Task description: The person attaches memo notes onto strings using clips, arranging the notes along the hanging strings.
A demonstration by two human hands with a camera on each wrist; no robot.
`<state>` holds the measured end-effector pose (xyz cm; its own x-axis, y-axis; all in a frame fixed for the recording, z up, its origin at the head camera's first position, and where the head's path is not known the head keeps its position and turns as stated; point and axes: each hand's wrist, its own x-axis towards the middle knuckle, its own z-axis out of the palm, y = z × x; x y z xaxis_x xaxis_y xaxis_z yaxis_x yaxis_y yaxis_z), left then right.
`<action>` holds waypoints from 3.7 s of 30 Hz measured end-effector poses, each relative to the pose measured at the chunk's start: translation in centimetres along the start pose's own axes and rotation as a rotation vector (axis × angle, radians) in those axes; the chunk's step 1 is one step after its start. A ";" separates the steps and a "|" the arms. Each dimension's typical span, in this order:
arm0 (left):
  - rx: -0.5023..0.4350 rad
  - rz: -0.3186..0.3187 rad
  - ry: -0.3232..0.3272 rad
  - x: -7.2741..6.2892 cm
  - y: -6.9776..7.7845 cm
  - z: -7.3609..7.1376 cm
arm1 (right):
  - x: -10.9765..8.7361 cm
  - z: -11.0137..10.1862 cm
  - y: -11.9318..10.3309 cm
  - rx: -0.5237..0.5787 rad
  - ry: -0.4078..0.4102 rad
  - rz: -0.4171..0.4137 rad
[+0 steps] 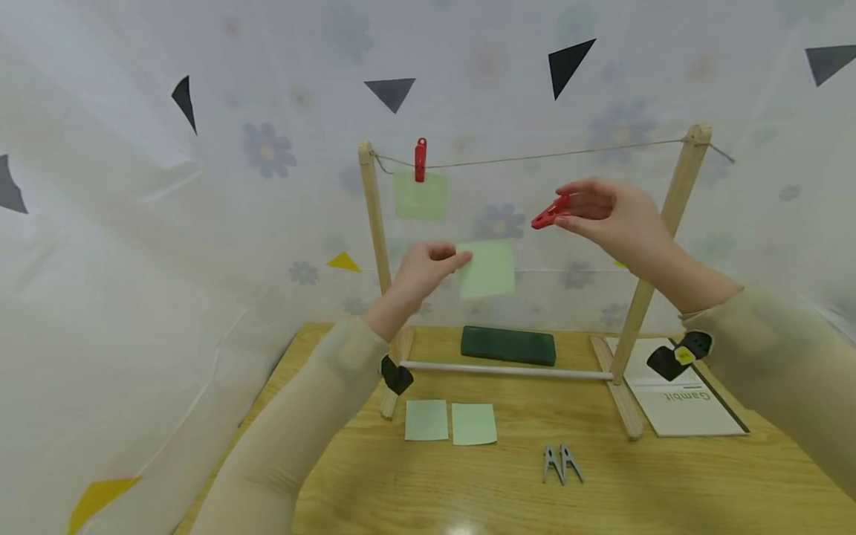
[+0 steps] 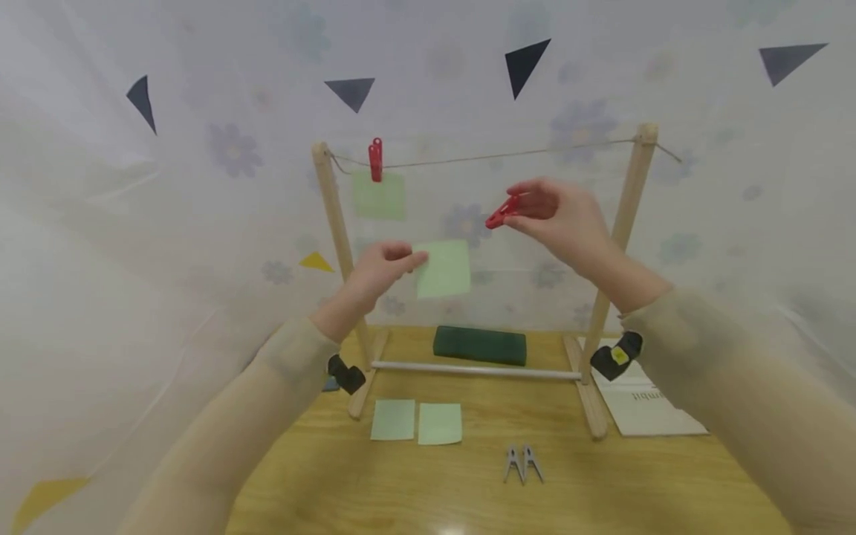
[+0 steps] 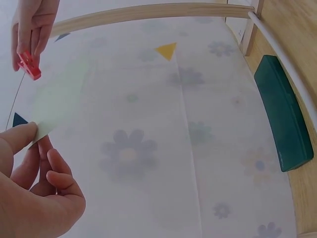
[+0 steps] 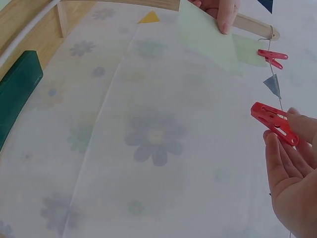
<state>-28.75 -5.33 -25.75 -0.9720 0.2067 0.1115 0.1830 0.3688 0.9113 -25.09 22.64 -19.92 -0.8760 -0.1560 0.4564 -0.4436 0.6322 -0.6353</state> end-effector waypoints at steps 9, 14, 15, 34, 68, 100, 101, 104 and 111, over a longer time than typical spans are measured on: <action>-0.044 0.025 0.014 0.6 1.4 -0.2 | 1.6 -0.1 -1.7 0.017 0.028 0.005; -0.080 0.024 0.044 1.0 2.1 -0.3 | 2.4 -0.6 -2.4 0.006 0.032 0.015; -0.086 0.030 0.054 1.1 2.2 -0.3 | 2.6 -0.7 -2.5 0.015 0.034 0.011; -0.168 0.030 0.156 2.8 4.9 0.7 | 6.2 -1.8 -5.0 0.216 0.069 0.073; -0.285 0.059 0.195 3.4 6.0 0.7 | 9.5 -0.6 -7.4 0.102 0.066 0.079; -0.267 0.037 0.203 2.7 5.9 0.9 | 9.5 1.2 -7.4 0.000 -0.003 0.116; -0.264 0.037 0.202 2.7 5.9 0.9 | 9.5 1.2 -7.4 -0.004 -0.005 0.117; -0.272 0.041 0.200 2.6 6.0 0.9 | 9.5 1.3 -7.4 -0.009 -0.012 0.120; -0.277 0.064 0.200 2.7 6.0 1.0 | 9.4 1.3 -7.5 -0.063 -0.039 0.116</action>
<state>-30.13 -1.68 -20.40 -0.9746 0.0301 0.2221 0.2240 0.0953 0.9699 -30.31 15.42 -11.70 -0.9280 -0.1072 0.3567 -0.3267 0.6942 -0.6414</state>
